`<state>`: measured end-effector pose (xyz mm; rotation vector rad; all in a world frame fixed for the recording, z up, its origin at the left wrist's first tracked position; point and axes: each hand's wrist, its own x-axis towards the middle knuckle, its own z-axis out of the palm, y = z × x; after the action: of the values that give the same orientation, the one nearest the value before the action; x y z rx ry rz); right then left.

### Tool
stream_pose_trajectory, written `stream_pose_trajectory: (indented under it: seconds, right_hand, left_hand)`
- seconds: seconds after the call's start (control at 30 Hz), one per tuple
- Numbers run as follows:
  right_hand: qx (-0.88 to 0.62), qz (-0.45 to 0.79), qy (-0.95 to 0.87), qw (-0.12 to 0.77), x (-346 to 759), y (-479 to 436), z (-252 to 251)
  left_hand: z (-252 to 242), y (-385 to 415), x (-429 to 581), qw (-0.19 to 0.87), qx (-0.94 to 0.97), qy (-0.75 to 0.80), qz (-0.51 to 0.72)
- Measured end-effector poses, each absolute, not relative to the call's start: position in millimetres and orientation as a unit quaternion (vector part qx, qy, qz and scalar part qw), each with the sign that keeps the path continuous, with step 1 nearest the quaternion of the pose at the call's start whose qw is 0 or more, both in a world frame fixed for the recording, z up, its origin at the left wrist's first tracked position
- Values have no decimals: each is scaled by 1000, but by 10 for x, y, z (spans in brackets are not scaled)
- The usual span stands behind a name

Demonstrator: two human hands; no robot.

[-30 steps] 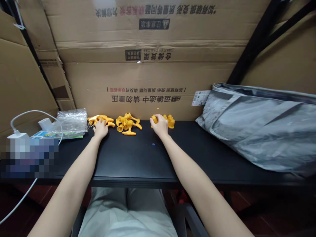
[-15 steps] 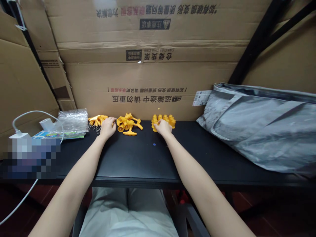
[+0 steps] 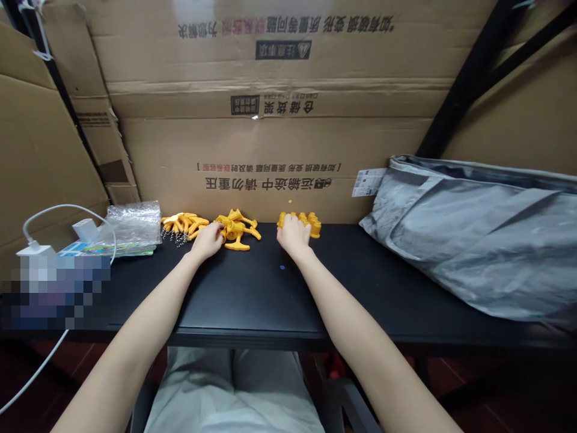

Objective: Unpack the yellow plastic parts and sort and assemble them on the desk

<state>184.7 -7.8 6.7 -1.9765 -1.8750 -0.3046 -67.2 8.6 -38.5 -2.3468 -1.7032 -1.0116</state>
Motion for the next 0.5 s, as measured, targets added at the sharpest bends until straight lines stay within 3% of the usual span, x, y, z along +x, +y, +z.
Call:
stream_pose_trajectory:
  seconds: [0.23,0.5]
  right_hand:
    - [-636,-132,-732,206,1696,-103,13]
    - [-614,-116,-762,169,1649,-119,-36]
  left_hand:
    - [-381,91,-690,54,-691,-626,-358]
    - [-417,60,-673,-37,-698,-653,-292]
